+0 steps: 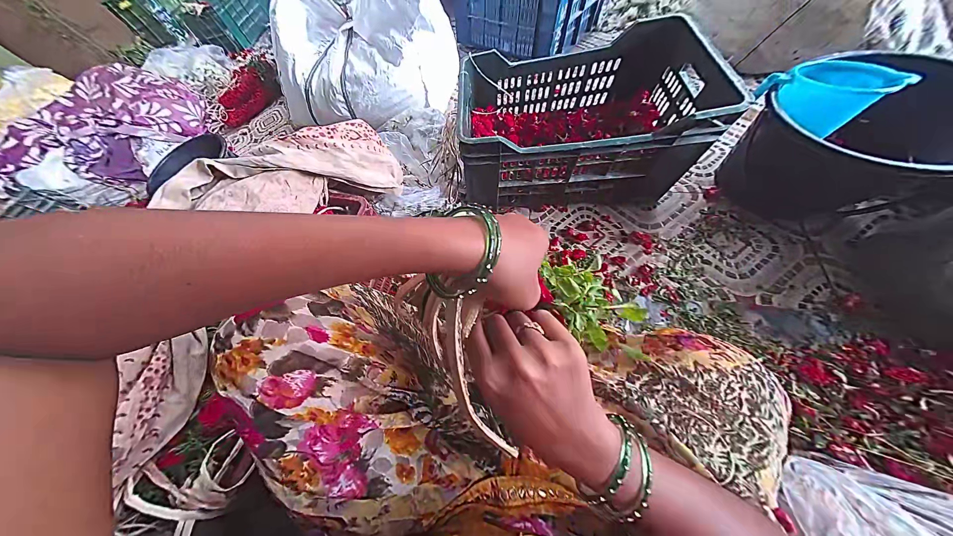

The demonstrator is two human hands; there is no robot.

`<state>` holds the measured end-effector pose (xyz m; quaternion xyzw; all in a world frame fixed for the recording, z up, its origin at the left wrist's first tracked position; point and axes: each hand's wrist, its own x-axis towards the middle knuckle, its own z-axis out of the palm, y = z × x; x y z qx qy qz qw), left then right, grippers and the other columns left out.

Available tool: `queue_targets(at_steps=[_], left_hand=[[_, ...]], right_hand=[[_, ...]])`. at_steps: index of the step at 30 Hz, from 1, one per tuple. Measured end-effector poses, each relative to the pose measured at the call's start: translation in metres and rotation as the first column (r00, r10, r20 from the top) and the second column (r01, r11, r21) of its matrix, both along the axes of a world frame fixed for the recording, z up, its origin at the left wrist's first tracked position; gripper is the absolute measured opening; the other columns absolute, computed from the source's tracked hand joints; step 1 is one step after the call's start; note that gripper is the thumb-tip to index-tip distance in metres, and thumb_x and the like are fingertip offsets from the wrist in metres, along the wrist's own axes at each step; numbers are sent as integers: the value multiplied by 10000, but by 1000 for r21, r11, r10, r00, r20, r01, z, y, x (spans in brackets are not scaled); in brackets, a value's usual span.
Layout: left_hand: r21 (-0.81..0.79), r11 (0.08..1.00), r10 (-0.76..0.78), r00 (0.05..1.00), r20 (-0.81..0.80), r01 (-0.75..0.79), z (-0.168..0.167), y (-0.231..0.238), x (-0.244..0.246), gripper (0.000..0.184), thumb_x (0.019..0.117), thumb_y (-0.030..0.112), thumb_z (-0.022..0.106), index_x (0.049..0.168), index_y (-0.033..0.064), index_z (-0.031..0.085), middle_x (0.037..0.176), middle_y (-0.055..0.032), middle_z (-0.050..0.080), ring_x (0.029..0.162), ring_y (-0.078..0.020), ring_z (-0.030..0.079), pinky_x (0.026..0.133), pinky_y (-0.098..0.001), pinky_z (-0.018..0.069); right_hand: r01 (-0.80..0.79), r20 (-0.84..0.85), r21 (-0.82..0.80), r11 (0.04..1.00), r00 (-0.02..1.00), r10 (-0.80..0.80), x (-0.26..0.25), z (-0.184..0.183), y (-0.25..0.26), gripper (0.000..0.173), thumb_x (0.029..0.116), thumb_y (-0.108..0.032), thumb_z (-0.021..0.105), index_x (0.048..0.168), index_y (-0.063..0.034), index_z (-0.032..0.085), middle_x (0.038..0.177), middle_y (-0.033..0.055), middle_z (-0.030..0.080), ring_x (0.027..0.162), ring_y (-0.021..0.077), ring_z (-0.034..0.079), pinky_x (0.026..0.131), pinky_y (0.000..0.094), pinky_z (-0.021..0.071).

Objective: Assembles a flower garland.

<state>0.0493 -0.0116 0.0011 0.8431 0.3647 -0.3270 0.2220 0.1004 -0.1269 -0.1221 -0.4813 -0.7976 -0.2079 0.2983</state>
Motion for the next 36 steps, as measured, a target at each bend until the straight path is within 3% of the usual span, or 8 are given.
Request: queue_targets(at_steps=[4,9,12,15,23,25,30,36], left_hand=[[-63,992,111,988,110,-105,-6,3,-10,295,930,109,696,663,42,592,642,-31,543,603,-130,510,552,-328,393],[-64,996,70,994,80,-65,-5,4,-8,302,939,131,681,663,44,596,652,-47,538,607,-159,512,552,-362,404],[-19,999,29,999,39,-29,-7,-3,-5,298,943,128,678,665,58,595,666,-38,542,630,-156,524,567,-356,405],[23,1000,-15,999,-34,16,-3,-10,-2,210,941,154,686,757,60,646,762,-60,601,727,-203,591,632,-413,470],[42,998,-48,997,-58,51,-7,-15,5,169,925,141,693,787,59,638,755,-59,598,712,-207,599,613,-413,479],[28,999,-13,999,-46,15,-8,-12,5,187,915,118,691,752,62,619,723,-57,584,681,-198,582,597,-404,465],[-54,997,60,997,-41,-62,-16,6,-2,275,928,124,704,690,43,592,675,-53,557,626,-167,532,572,-368,428],[-120,992,58,995,85,-48,-29,5,-22,168,963,99,687,835,-10,691,727,-44,612,678,-120,548,639,-319,440]], right_hand=[[-210,-131,62,976,968,216,20,-5,-3,196,995,-33,479,954,-41,671,856,114,627,712,239,564,644,350,419],[-249,-200,76,966,945,259,7,-22,-12,200,1032,-63,476,1054,-18,669,1031,211,726,939,320,703,843,356,541],[-203,-211,63,977,954,212,-4,-25,-11,203,1015,-36,471,1040,3,668,1024,220,737,960,331,727,882,349,558],[-136,-141,35,990,980,140,-14,-25,-8,211,971,9,495,972,13,707,933,177,740,872,295,731,803,333,567],[-80,-142,-26,996,987,75,-23,-16,-7,185,864,32,557,897,2,736,745,111,675,658,229,656,624,287,498],[-100,-152,-3,995,983,98,-20,-18,-4,189,902,19,544,933,-3,729,797,120,687,713,240,671,672,289,520],[-245,-276,98,965,924,263,-2,-30,-7,191,1026,-17,458,1026,-9,649,1038,218,733,1001,327,723,935,336,552],[-396,-599,93,913,711,369,25,-41,-20,73,1026,-34,479,1010,-56,546,1010,106,665,1054,175,664,998,240,511]])
